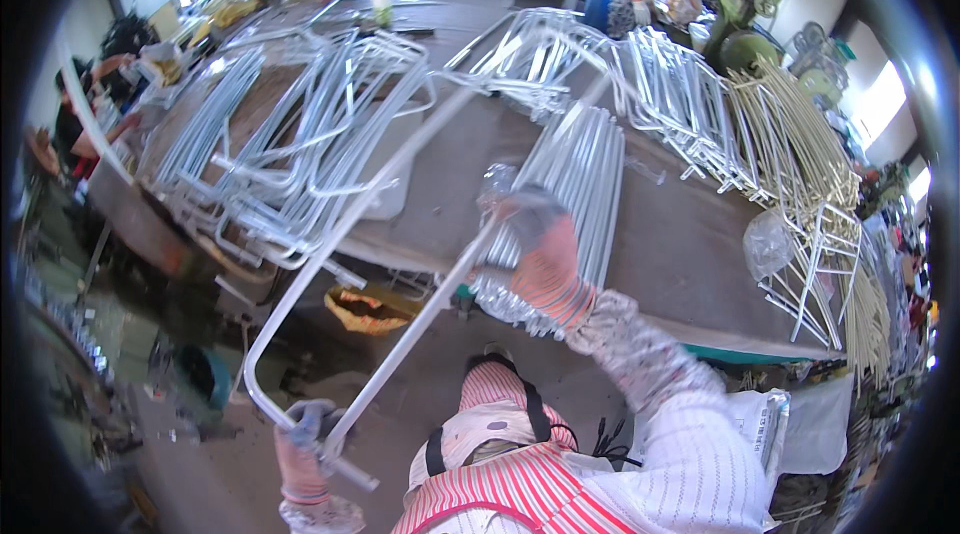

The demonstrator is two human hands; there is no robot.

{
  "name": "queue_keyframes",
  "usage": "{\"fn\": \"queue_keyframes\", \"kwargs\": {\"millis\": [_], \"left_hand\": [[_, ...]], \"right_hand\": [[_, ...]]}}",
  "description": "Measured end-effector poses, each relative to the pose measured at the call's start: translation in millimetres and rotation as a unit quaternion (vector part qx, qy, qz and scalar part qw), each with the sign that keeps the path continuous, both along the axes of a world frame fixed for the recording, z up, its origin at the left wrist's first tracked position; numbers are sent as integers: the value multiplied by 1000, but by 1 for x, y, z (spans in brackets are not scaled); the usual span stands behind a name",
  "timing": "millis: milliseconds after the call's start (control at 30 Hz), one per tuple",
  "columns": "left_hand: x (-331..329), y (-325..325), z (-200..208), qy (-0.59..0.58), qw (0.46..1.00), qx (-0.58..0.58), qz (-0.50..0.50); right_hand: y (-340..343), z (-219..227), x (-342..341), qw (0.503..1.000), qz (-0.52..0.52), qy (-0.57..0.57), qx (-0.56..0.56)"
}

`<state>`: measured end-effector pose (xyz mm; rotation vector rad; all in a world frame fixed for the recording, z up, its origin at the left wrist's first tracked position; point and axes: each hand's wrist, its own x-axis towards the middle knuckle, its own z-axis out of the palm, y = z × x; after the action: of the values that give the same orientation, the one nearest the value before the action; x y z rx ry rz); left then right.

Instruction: The person repeatedly picks up straight metal rods, bends them into U-shapes using a manual bending machine, and stacks the finished pieces on the floor. The process is continuous and repetitive, with the person handling one rod at a time.

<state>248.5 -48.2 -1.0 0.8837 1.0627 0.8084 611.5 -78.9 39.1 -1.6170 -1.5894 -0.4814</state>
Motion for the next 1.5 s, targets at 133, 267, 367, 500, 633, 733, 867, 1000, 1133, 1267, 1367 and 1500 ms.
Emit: {"fn": "queue_keyframes", "kwargs": {"millis": [133,267,367,500,633,733,867,1000,1133,1267,1367,1500], "left_hand": [[199,29,6,-47,994,39,-86],[384,42,-29,-279,933,-24,-226],[477,33,-50,-236,912,10,-335],[495,37,-66,-101,921,16,-376],[454,66,-116,15,946,-48,-321],[422,75,-136,77,961,-69,-258],[393,81,-158,121,975,-66,-174],[395,86,-156,133,976,-73,-156],[398,83,-162,158,969,-65,-176],[404,81,-161,143,968,-70,-192],[405,88,-156,176,957,-39,-225],[420,146,-156,216,921,147,-290]], "right_hand": [[15,-62,37,726,55,683,56],[54,-74,174,651,-6,732,202],[41,-68,324,625,-55,763,154],[17,-98,496,606,-35,783,136],[-4,-112,612,634,-78,759,129],[5,-105,650,660,-154,722,136],[-10,-96,655,659,-66,740,119],[-55,-112,607,676,-109,726,67],[-83,-127,599,643,-100,759,25],[-62,-129,670,623,-138,770,-3],[-56,-158,751,792,-195,576,-47],[-157,-171,914,868,-338,351,-97]]}}
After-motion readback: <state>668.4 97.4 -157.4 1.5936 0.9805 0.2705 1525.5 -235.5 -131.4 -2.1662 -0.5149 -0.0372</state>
